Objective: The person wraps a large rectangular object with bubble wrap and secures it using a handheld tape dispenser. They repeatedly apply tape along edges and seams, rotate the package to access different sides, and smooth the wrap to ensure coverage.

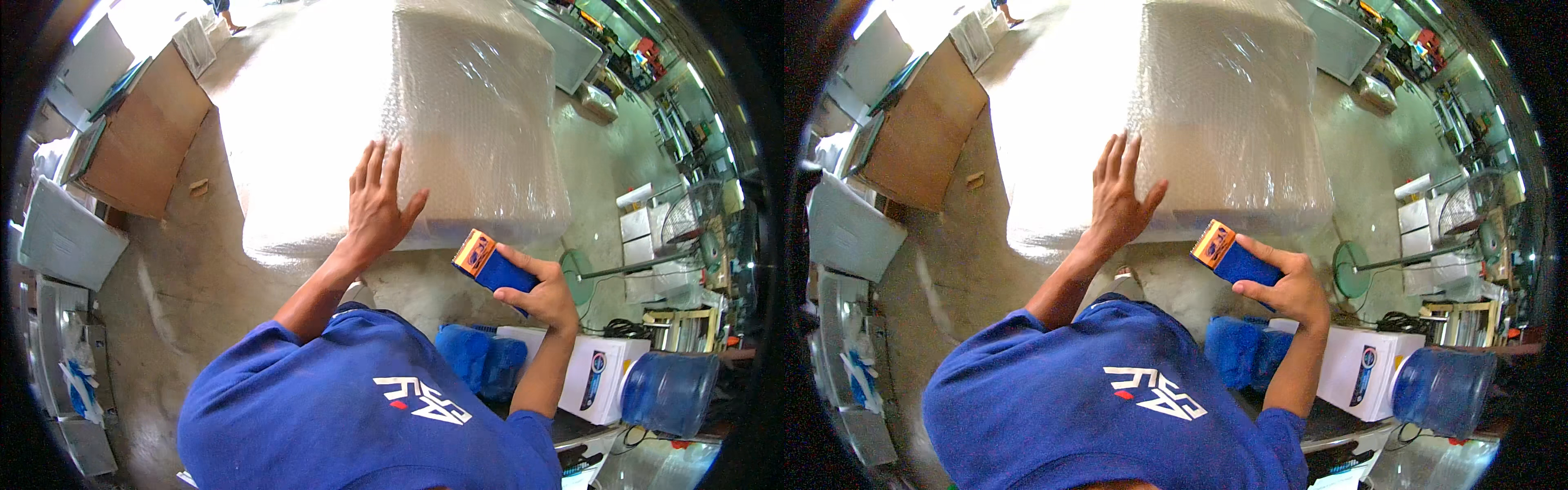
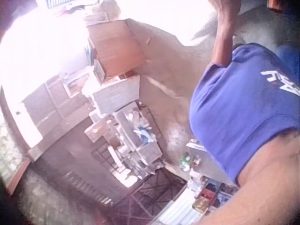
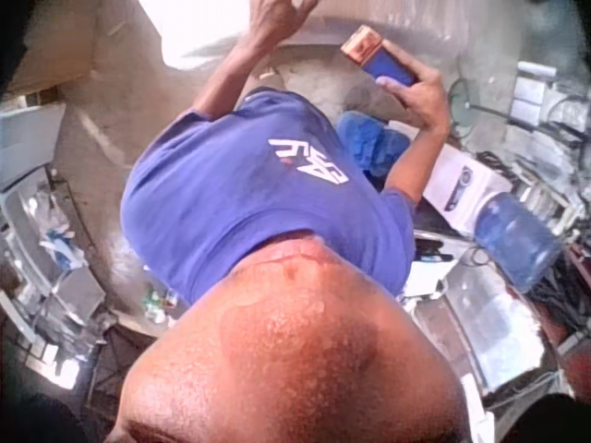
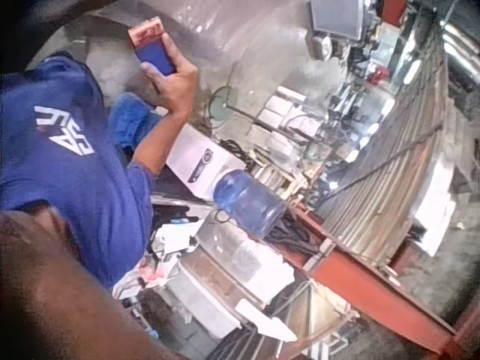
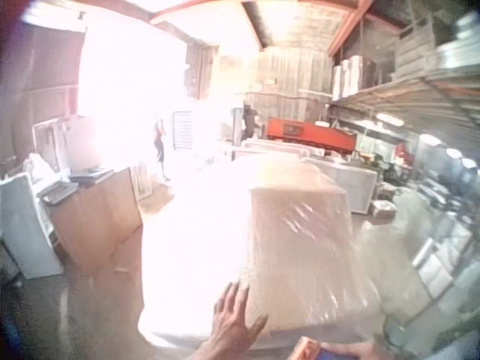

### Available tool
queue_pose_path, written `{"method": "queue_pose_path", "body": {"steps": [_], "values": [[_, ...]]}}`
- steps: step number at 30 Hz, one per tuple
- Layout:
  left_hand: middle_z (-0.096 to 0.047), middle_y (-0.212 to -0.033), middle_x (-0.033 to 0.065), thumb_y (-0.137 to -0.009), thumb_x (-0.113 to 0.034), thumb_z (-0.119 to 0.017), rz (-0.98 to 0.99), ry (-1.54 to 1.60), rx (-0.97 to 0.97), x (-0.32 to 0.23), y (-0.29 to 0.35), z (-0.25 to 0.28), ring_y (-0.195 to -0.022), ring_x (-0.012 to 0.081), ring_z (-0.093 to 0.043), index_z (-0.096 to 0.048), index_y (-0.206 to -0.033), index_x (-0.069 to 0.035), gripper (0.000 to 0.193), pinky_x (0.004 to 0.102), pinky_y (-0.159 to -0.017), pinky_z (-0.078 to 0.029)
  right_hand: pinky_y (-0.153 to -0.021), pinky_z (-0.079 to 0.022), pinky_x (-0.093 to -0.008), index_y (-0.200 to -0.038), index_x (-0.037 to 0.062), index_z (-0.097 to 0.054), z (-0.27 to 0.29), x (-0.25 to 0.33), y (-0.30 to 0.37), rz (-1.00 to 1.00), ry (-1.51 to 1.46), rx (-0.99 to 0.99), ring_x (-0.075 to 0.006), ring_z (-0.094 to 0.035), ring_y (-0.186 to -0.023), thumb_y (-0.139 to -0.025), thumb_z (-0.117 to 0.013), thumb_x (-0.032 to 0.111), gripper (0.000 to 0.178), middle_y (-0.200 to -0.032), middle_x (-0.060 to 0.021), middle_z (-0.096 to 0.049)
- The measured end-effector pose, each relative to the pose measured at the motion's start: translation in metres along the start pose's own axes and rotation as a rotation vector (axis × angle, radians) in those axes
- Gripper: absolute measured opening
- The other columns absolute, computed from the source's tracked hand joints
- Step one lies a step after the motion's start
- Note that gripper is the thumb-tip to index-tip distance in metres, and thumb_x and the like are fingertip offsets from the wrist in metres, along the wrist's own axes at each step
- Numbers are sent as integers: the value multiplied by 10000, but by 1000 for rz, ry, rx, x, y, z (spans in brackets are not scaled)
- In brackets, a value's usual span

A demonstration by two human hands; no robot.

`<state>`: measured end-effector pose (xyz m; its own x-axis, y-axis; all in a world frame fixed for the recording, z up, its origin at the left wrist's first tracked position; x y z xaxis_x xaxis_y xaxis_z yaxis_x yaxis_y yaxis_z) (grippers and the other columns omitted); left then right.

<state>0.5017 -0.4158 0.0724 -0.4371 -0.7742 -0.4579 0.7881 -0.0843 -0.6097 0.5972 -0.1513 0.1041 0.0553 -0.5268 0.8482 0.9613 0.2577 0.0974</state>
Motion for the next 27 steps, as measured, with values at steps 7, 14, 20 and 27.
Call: {"method": "queue_pose_path", "body": {"steps": [7, 14, 20, 27], "values": [[-100, -1616, 393, -920, -442, -687, 27, 19, 166, 10, -8, -54, -1539, 501, -48, -146, -1534, 171, 1022, 551, -1253, -100, -794, -547, -291, -1370, 137, -660, 17, 64, -87, 230, 126, 98, -126, -684, -867, -688, -934, 215, 739, -1105, -140, -760], [-494, -1470, 212, -1028, -278, -585, 384, 1038, 100, 25, -7, -4, -1349, 327, -482, -417, -1523, -27, 580, 464, -1119, -405, -711, -544, -336, -1368, 152, -664, 13, 118, -132, 393, 350, 305, -203, -694, -760, -685, -937, 241, 741, -909, -143, -724], [-660, -1263, 150, -1051, -244, -596, 796, 1774, 198, 5, -11, -20, -1136, 183, -647, -598, -1345, 43, 411, 343, -997, -523, -673, -545, -362, -1363, 175, -668, 11, 125, -153, 546, 384, 406, -253, -686, -723, -677, -937, 255, 741, -879, -129, -701], [-696, -1185, 159, -1065, -194, -556, 821, 1668, 53, 5, -11, -36, -1058, 197, -693, -611, -1292, 61, 346, 324, -919, -574, -682, -555, -366, -1367, 182, -663, 23, 126, -172, 615, 450, 486, -263, -695, -742, -686, -930, 240, 734, -884, -130, -698]]}}
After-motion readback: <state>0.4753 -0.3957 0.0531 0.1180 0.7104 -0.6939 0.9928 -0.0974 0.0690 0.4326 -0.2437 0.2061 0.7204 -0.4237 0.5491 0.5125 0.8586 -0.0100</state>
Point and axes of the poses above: each hand's wrist, its own y-axis away from the middle knuckle, its own z-axis out of the back of the hand, x = y × z, the point moved 7 cm from there along -y, towards the middle knuckle
